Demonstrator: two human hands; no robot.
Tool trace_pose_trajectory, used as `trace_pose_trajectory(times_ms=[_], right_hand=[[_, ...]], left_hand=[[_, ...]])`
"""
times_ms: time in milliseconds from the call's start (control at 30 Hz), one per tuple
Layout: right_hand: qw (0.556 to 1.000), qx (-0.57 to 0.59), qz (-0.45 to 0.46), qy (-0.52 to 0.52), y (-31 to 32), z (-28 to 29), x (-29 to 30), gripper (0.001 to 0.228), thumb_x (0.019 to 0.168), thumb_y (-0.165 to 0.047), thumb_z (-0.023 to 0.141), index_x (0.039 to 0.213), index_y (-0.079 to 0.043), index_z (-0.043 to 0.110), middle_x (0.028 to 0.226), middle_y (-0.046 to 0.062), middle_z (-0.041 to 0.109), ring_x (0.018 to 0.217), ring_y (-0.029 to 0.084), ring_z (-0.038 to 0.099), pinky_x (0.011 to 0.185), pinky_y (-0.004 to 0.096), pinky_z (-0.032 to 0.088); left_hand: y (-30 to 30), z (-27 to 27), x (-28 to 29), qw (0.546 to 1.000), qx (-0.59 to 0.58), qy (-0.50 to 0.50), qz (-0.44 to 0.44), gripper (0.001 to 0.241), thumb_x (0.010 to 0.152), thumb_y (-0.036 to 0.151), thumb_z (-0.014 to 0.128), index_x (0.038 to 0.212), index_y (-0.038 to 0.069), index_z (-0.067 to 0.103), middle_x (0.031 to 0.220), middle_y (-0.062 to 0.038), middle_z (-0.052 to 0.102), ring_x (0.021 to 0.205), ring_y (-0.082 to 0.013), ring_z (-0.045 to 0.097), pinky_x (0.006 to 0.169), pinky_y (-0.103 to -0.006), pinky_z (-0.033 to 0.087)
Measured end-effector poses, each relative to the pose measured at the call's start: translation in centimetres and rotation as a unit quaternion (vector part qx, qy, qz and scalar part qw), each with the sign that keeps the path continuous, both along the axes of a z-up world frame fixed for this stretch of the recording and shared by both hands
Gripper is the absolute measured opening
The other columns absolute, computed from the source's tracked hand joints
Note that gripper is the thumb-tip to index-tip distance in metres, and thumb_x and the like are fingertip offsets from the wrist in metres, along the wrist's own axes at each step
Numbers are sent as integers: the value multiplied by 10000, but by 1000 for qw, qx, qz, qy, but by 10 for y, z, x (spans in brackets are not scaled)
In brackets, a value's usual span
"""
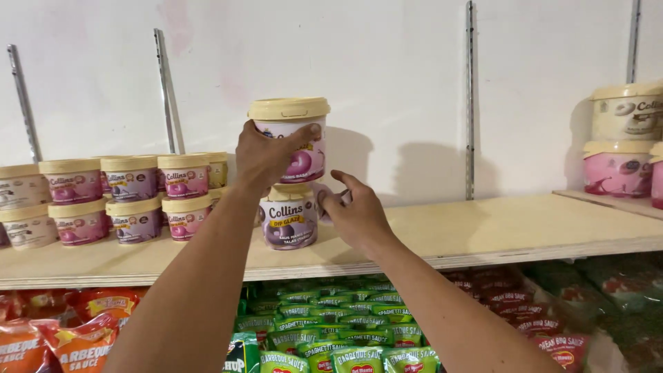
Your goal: Wiping down dip glaze containers and cleaning the shelf surface with a cloth.
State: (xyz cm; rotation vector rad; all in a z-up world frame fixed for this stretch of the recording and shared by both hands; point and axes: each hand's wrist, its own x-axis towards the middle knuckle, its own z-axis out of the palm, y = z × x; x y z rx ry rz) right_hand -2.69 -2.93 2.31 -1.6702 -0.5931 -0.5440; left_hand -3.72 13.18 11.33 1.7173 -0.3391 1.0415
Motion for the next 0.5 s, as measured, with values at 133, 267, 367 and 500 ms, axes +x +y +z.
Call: trace_pose_trajectory(times_ms=[133, 267, 367, 500], right_hand=[[998, -52, -20, -8, 11, -10, 20, 669, 930, -228, 650, 1540, -74, 423, 795, 51, 702, 747, 123, 707, 676, 274, 567], [994, -101, -34, -26, 20, -15, 15, 731, 907, -257, 673, 1573, -157, 391, 742, 28, 681, 651, 90, 635, 632, 257, 530], [990, -129, -56, -18, 24, -18, 18, 781, 892, -260, 688, 1596, -219, 353, 684, 31, 630, 596, 104, 574, 592, 277, 501], [983, -162, -86, 3, 26, -19, 18, 856, 894, -299, 714, 1629, -284, 274, 631, 8, 518, 564, 112, 468, 552, 298, 446]], left_hand=[[17, -3, 12, 1000, -3, 0, 1, 862, 576, 465, 934, 1213, -6, 593, 1086, -109, 747, 962, -200, 746, 841, -336, 613], [25, 0, 13, 998, 14, 65, -11, 797, 629, 514, 880, 1203, 11, 648, 1042, -110, 758, 895, -214, 743, 742, -394, 607], [35, -2, 31, 995, 6, 92, -33, 797, 645, 534, 869, 1204, 17, 636, 1034, -113, 754, 869, -204, 739, 706, -409, 611], [42, -8, 53, 993, 11, 24, -119, 772, 642, 542, 870, 1169, -1, 716, 1038, -110, 792, 886, -159, 741, 803, -320, 600]])
